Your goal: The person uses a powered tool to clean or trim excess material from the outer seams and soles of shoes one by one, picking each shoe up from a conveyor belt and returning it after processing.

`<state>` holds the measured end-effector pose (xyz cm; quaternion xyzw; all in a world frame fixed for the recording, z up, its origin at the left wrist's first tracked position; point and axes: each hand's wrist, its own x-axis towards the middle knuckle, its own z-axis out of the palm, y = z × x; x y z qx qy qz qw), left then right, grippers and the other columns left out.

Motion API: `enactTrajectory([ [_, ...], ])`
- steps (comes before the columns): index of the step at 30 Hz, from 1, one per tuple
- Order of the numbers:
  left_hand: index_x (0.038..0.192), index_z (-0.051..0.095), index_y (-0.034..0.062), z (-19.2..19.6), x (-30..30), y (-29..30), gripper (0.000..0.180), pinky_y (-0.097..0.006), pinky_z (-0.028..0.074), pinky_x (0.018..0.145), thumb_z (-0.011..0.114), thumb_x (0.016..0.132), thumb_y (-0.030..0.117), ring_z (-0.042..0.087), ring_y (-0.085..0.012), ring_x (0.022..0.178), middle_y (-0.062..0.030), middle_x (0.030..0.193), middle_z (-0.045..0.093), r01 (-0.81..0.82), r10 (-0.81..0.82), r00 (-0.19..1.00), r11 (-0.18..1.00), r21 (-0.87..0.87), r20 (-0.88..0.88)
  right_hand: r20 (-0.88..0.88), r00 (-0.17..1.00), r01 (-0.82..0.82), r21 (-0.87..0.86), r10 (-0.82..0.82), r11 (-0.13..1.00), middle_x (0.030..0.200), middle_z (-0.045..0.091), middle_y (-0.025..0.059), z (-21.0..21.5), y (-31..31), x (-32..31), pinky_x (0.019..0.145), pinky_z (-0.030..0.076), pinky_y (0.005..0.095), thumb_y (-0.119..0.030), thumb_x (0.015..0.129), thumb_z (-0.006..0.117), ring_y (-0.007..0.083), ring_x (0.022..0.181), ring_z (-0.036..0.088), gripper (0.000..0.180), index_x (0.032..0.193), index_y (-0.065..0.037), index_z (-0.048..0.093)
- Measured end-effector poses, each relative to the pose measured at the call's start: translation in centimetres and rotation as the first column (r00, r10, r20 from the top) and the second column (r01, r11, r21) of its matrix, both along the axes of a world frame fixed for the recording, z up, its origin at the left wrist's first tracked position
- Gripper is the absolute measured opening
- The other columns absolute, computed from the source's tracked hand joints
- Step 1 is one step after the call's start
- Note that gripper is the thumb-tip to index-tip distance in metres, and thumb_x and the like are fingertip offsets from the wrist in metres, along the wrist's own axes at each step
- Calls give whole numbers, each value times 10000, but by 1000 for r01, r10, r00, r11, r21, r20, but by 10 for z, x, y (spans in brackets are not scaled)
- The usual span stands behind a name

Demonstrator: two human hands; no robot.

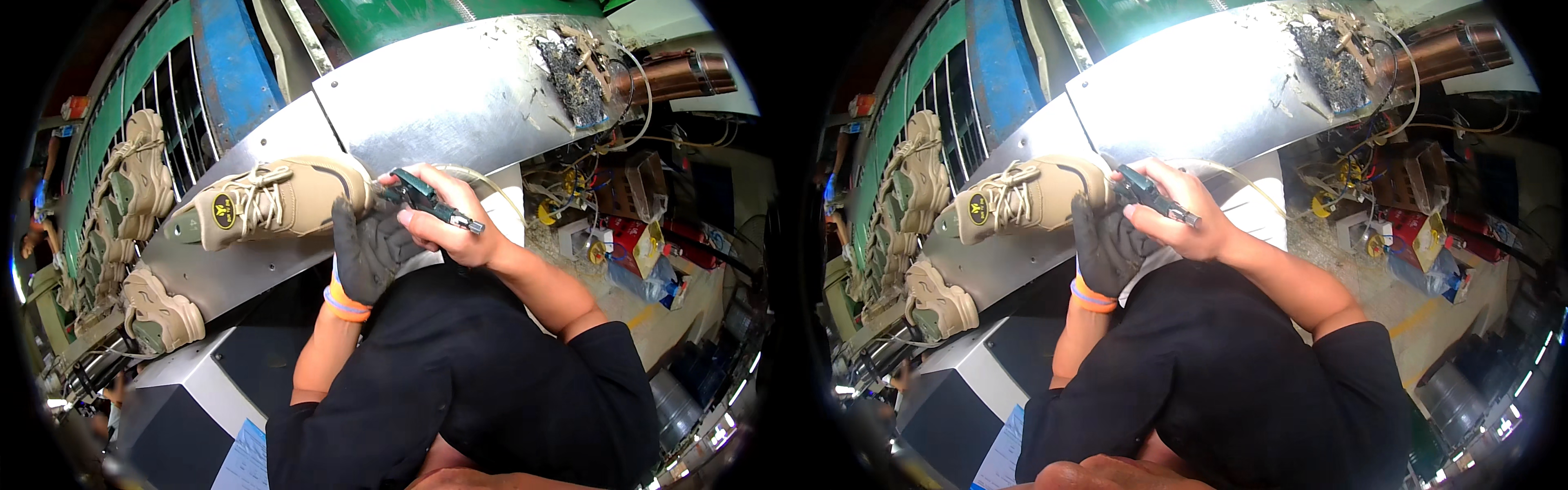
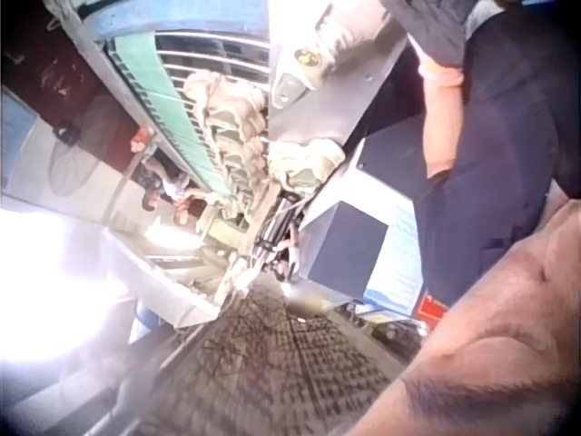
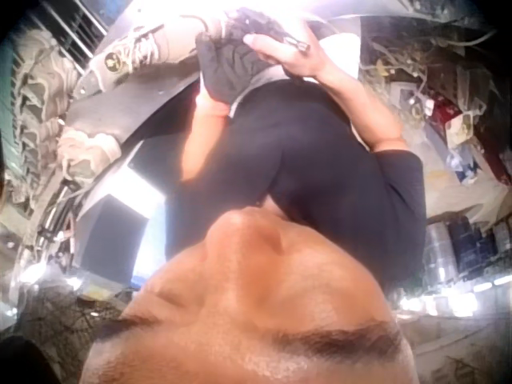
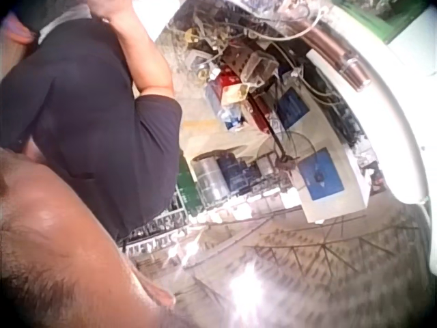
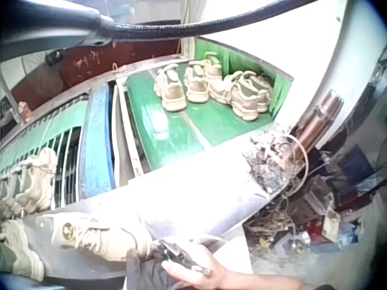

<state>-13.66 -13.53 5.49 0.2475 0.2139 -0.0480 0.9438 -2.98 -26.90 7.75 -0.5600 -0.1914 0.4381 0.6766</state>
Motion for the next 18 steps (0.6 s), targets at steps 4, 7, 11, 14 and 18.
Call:
enactTrajectory([
  [4,1267,505,7,-15,14,6,804,-368,512,868,285,936,706,627,-237,986,-145,1143,616,-58,62,997,995,-76,50,228,968,107,2,-104,994,837,602,34,-3,8,-10,700,434,236,-136,847,607,66,757,533,415,1221,27,529],
  [7,1218,519,22,-25,18,9,712,-297,491,829,292,970,650,589,-185,957,-92,1065,602,-28,33,995,998,-48,98,382,911,157,34,-158,987,715,574,21,-24,14,-22,609,416,219,-57,821,586,59,623,519,442,1254,5,518],
  [11,1170,508,15,-61,20,21,633,-305,503,778,252,1006,570,586,-167,867,-93,974,598,-6,-47,985,950,311,164,584,793,168,65,-174,984,650,572,43,-37,21,-27,531,405,227,0,775,588,92,533,529,480,1249,-5,513],
  [14,1088,518,20,-30,41,10,544,-307,509,757,288,1021,509,588,-162,824,-77,907,598,-115,118,993,980,164,-9,574,817,103,-58,-51,993,739,614,108,-35,22,-20,570,458,268,-47,772,616,151,569,597,483,1248,-38,539],
  [18,1338,460,-29,-35,18,42,499,-315,477,933,397,1026,356,594,-208,1114,-184,1262,579,29,-135,974,872,489,183,551,834,29,-32,-7,999,800,659,91,-27,16,19,670,512,263,-79,816,633,138,671,661,452,1265,-52,589],
])
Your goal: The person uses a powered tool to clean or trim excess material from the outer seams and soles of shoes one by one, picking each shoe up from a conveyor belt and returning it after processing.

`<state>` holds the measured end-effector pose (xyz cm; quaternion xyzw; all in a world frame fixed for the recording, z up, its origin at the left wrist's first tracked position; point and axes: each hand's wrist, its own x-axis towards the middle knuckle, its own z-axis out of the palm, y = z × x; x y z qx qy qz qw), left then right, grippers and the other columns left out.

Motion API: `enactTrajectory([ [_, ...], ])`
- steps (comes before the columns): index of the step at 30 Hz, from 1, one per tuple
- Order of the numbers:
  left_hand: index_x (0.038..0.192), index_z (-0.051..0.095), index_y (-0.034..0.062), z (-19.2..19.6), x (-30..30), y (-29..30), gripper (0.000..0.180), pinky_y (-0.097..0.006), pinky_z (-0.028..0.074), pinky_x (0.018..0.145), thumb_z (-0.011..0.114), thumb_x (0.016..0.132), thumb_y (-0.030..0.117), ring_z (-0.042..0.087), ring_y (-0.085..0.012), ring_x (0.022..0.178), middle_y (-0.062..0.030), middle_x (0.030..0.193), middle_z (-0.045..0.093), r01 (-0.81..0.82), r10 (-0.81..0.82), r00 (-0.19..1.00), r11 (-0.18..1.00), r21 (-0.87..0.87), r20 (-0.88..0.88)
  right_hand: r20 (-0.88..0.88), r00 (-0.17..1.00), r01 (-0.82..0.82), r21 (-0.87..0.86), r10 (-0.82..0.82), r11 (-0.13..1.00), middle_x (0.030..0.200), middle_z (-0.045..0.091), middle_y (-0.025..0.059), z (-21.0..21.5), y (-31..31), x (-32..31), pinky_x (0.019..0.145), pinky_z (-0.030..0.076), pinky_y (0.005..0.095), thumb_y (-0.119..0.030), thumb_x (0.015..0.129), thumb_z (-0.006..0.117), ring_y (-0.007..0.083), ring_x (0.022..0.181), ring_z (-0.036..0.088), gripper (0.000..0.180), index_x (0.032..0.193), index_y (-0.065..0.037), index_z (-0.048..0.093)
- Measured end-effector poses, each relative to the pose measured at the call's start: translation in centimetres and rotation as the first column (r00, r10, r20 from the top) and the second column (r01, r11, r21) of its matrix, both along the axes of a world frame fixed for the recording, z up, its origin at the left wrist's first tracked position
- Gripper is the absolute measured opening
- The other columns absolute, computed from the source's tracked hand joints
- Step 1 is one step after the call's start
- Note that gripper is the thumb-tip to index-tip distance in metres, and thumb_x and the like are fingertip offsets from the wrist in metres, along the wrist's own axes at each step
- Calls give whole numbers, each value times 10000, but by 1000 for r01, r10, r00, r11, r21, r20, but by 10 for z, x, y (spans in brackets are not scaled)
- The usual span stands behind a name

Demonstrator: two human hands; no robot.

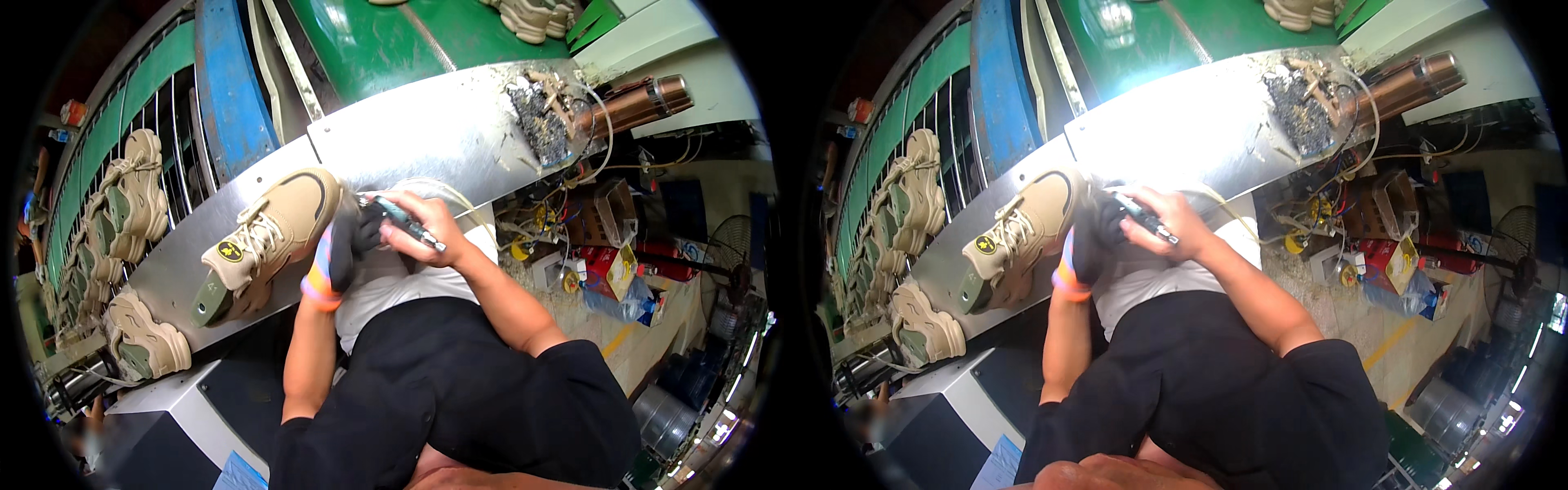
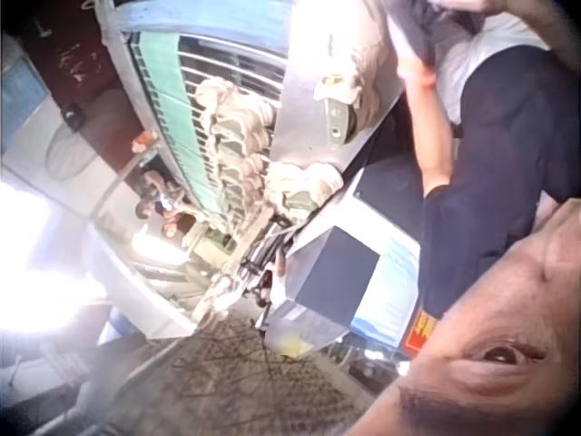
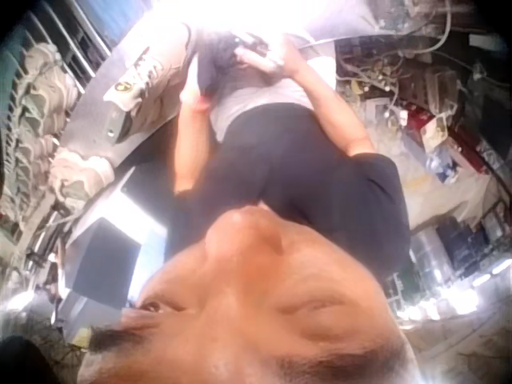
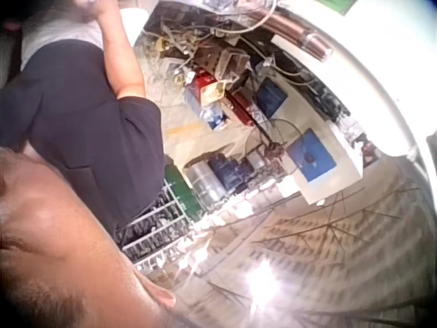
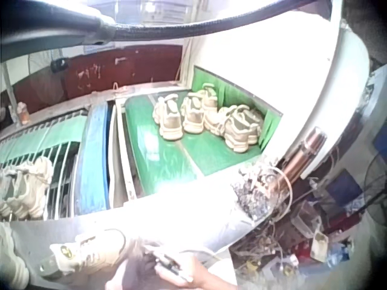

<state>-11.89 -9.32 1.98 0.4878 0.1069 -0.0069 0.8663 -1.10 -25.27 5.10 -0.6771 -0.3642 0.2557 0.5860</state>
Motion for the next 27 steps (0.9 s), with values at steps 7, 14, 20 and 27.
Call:
enactTrajectory([
  [7,1409,395,-41,77,-138,94,665,-458,380,1084,611,892,317,528,-346,1239,-229,1369,505,-621,265,717,664,417,645,788,616,369,-276,-11,887,908,616,114,-12,-78,94,716,504,396,-21,742,671,318,815,619,586,1304,-135,556],
  [14,1351,495,-37,67,-153,99,583,-364,401,1047,697,823,109,549,-272,1206,-185,1303,575,-393,426,869,282,875,253,829,530,519,-151,-178,841,1240,533,148,-19,-98,121,1041,393,413,38,708,614,352,1189,492,622,1313,-77,532],
  [20,1405,424,-26,64,-164,36,705,-393,359,1087,727,789,137,473,-329,1292,-196,1425,456,-325,246,916,-7,946,317,796,434,546,139,-421,826,1178,555,159,-41,-96,95,1019,411,419,10,711,612,351,1184,504,492,1200,-31,576],
  [27,1337,468,-60,66,-110,36,519,-390,376,1043,624,879,128,498,-277,1235,-178,1353,519,-578,369,735,-101,810,570,620,699,377,104,-357,920,1233,574,174,3,-106,74,963,468,388,-17,769,624,342,1114,582,467,1232,-14,565],
])
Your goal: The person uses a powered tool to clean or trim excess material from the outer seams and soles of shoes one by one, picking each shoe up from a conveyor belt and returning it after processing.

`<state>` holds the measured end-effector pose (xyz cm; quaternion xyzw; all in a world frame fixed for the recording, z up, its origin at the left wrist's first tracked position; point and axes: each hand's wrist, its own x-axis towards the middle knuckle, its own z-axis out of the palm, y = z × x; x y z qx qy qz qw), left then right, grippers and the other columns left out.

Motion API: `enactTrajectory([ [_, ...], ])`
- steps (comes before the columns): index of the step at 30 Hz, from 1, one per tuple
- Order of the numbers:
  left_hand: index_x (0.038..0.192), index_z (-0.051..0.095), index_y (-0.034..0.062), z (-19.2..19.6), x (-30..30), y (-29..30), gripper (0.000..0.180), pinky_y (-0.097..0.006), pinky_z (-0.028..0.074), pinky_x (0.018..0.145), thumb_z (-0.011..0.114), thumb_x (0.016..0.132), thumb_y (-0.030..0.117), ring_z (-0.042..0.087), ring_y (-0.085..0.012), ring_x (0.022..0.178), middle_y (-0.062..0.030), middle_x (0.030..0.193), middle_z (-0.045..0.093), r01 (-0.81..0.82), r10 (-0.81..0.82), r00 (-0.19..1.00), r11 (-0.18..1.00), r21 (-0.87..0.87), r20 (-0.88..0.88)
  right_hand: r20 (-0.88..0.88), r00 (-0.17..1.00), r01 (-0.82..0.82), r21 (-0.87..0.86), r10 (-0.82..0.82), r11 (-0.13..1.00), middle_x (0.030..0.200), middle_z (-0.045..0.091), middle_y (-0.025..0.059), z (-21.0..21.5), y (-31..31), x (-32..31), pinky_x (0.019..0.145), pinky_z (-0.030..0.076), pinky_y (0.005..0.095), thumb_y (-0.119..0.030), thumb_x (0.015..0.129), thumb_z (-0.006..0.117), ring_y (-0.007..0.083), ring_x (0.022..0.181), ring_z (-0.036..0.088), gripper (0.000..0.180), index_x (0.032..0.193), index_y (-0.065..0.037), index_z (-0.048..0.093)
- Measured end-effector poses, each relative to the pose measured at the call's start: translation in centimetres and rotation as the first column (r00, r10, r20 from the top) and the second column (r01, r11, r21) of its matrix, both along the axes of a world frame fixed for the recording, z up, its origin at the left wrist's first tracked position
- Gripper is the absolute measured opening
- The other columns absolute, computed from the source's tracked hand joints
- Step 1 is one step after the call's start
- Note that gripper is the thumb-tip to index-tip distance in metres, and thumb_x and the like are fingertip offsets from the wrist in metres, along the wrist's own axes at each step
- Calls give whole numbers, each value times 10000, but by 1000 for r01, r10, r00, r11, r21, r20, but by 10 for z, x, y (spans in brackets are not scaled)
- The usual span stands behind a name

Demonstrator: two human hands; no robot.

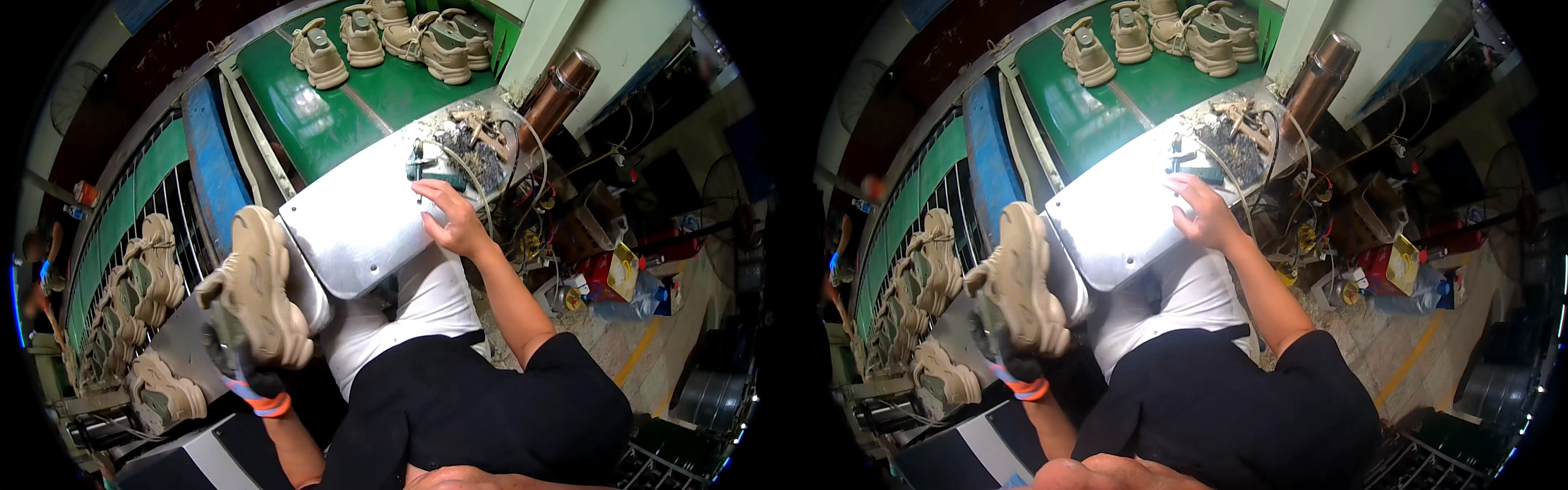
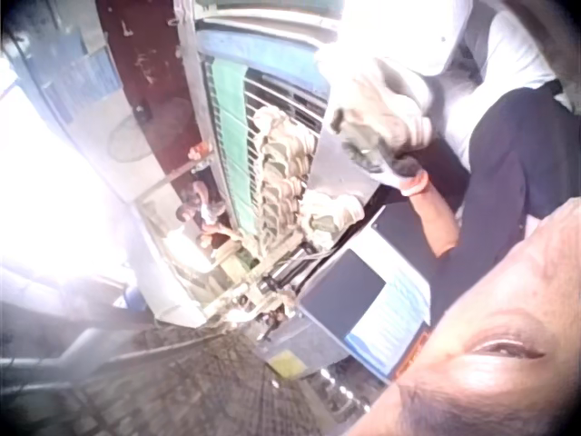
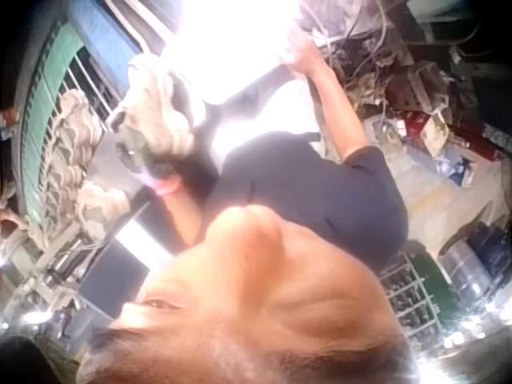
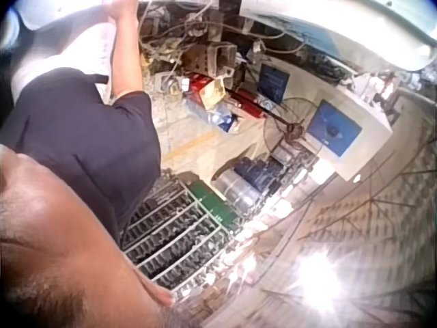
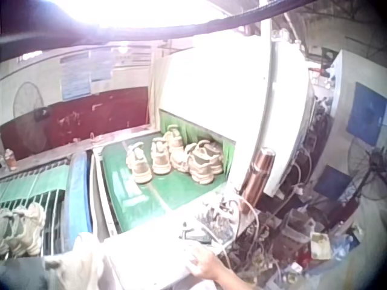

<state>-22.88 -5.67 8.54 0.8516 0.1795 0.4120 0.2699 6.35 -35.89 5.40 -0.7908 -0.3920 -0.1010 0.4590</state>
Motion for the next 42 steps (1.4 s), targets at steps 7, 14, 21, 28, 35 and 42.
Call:
enactTrajectory([
  [7,1337,478,13,-6,210,113,398,-388,463,1002,493,972,170,559,-241,1159,-140,1322,539,548,25,788,426,-720,615,9,1000,-14,33,14,999,1136,641,149,85,14,130,918,506,341,-35,789,632,257,1042,639,489,1273,-54,566],
  [14,1351,506,17,-38,545,189,545,-349,392,1046,673,893,259,537,-267,1213,-157,1340,556,59,-4,981,958,-279,193,-140,965,249,199,-224,948,1024,701,93,70,126,444,832,533,296,-143,834,661,159,922,673,450,1251,3,580],
  [21,1377,464,-1,-38,626,166,601,-367,353,1082,681,884,267,467,-325,1289,-210,1393,492,252,-252,968,962,-106,17,-21,708,670,-297,-706,680,1030,689,208,28,186,643,847,509,404,-309,767,721,326,972,669,489,1143,-7,637],
  [28,1426,399,-17,-35,617,174,642,-329,367,1075,693,877,138,487,-254,1280,-194,1410,481,183,-203,979,928,-325,-28,-485,745,571,110,-458,813,969,696,159,33,211,689,732,516,374,-221,797,752,251,837,650,352,1007,51,675],
  [35,1400,432,25,-53,628,186,624,-384,407,1047,668,879,274,501,-379,1226,-216,1361,502,156,-181,977,968,-196,-114,-680,733,468,488,-16,736,1005,679,158,96,227,641,766,547,421,-173,844,716,269,869,657,305,1064,30,657],
  [42,1390,422,-7,-16,564,198,723,-380,411,1033,699,852,390,524,-367,1226,-228,1348,525,205,-213,958,977,-58,-191,-434,895,163,530,101,832,1126,669,129,151,204,450,872,506,297,-142,923,630,187,993,644,371,1216,82,590],
])
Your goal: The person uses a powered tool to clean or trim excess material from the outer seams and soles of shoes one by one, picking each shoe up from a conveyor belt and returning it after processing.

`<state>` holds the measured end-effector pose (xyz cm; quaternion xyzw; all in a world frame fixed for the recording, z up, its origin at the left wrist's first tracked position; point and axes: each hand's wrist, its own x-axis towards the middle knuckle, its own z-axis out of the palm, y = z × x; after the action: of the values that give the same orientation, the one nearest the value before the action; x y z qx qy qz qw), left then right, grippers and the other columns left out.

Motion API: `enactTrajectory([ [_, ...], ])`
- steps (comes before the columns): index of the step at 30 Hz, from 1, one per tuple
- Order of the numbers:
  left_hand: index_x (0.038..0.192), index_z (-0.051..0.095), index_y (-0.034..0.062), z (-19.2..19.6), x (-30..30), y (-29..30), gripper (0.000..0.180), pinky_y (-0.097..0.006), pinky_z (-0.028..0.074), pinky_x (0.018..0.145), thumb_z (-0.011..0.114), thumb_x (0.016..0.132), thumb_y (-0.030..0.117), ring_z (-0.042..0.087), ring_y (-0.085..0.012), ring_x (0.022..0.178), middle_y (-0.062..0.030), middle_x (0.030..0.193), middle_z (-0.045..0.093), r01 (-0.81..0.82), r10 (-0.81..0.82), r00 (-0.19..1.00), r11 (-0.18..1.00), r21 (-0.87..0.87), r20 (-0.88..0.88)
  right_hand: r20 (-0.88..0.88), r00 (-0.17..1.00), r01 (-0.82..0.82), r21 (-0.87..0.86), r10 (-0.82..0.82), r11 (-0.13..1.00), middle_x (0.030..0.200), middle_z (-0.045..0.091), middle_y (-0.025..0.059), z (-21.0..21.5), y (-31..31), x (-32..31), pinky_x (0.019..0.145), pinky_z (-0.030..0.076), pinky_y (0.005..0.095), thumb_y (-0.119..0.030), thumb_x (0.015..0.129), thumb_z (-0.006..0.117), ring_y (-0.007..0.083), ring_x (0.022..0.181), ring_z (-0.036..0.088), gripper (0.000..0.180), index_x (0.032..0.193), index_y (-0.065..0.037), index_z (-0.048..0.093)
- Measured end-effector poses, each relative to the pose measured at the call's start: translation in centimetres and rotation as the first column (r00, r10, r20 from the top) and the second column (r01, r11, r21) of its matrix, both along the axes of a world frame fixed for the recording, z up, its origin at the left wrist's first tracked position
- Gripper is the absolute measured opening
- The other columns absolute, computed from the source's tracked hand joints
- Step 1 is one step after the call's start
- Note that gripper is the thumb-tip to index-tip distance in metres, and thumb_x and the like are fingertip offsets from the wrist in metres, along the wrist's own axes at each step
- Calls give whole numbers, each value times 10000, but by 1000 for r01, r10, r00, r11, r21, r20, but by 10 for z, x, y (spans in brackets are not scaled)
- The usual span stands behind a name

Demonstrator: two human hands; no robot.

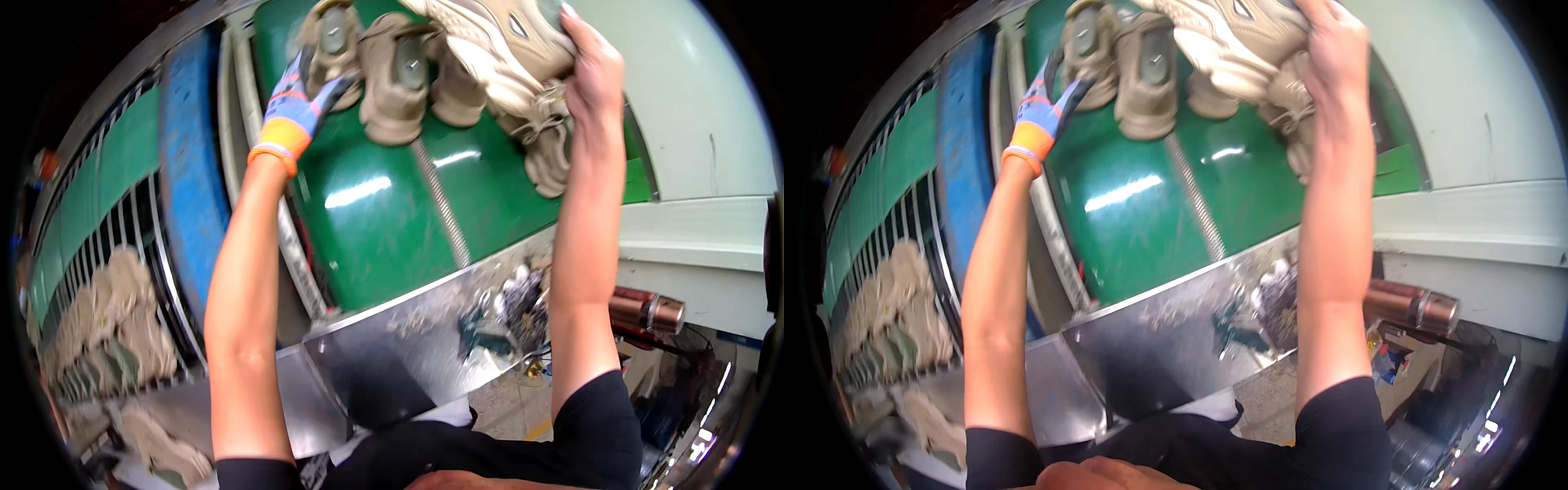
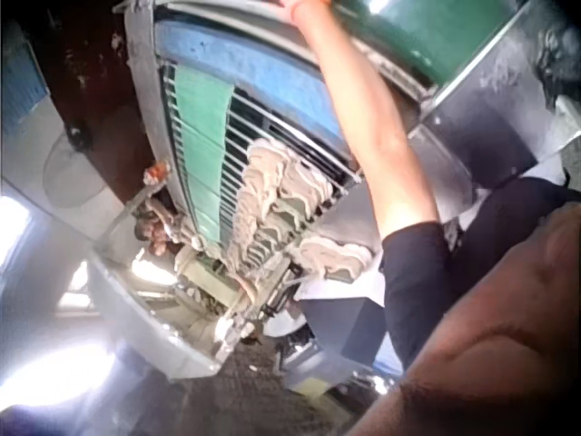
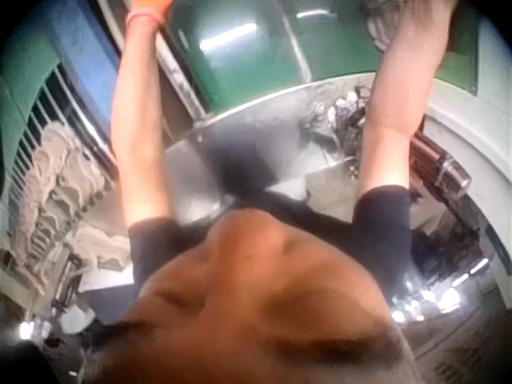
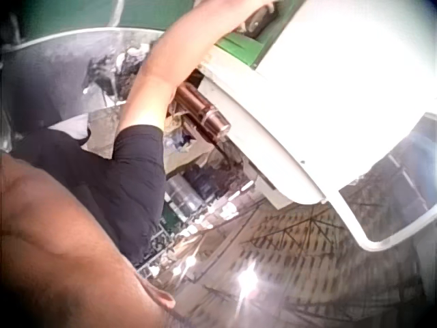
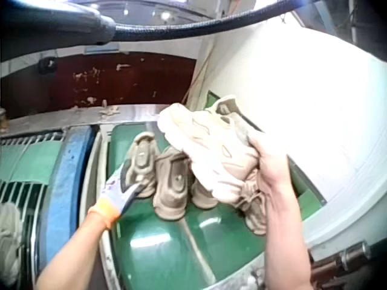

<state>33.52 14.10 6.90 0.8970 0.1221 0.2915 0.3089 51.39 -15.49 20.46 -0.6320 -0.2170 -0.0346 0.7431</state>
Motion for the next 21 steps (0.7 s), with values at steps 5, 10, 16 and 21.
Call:
enactTrajectory([
  [5,1418,367,-34,75,-176,-100,1126,-520,241,1141,828,596,581,369,-422,1337,-225,1414,430,294,-404,879,877,380,253,345,927,-4,-387,149,922,1111,664,110,-28,-59,-245,861,514,308,-198,820,750,178,985,621,440,1189,2,618],
  [10,1296,520,18,42,-367,-140,853,-441,408,1028,871,618,398,514,-363,1214,-181,1285,556,587,-549,791,805,81,-270,273,804,-391,-425,527,817,1211,624,172,-120,-74,-437,978,478,398,-180,716,828,341,1141,600,572,1210,-33,580],
  [16,1208,571,63,26,-464,-172,696,-411,487,870,881,610,236,612,-328,1032,-158,1157,624,369,-403,915,849,378,13,155,936,-204,-494,317,845,1343,546,191,-157,-146,-495,1065,391,385,-173,863,675,328,1264,517,511,1328,-28,523],
  [21,1186,573,79,22,-494,-197,669,-477,476,880,878,618,257,598,-346,1030,-151,1140,619,286,-376,925,786,548,55,107,911,-233,-661,397,713,1386,493,197,-183,-167,-519,1067,391,400,-192,809,712,349,1285,475,625,1370,-47,479],
])
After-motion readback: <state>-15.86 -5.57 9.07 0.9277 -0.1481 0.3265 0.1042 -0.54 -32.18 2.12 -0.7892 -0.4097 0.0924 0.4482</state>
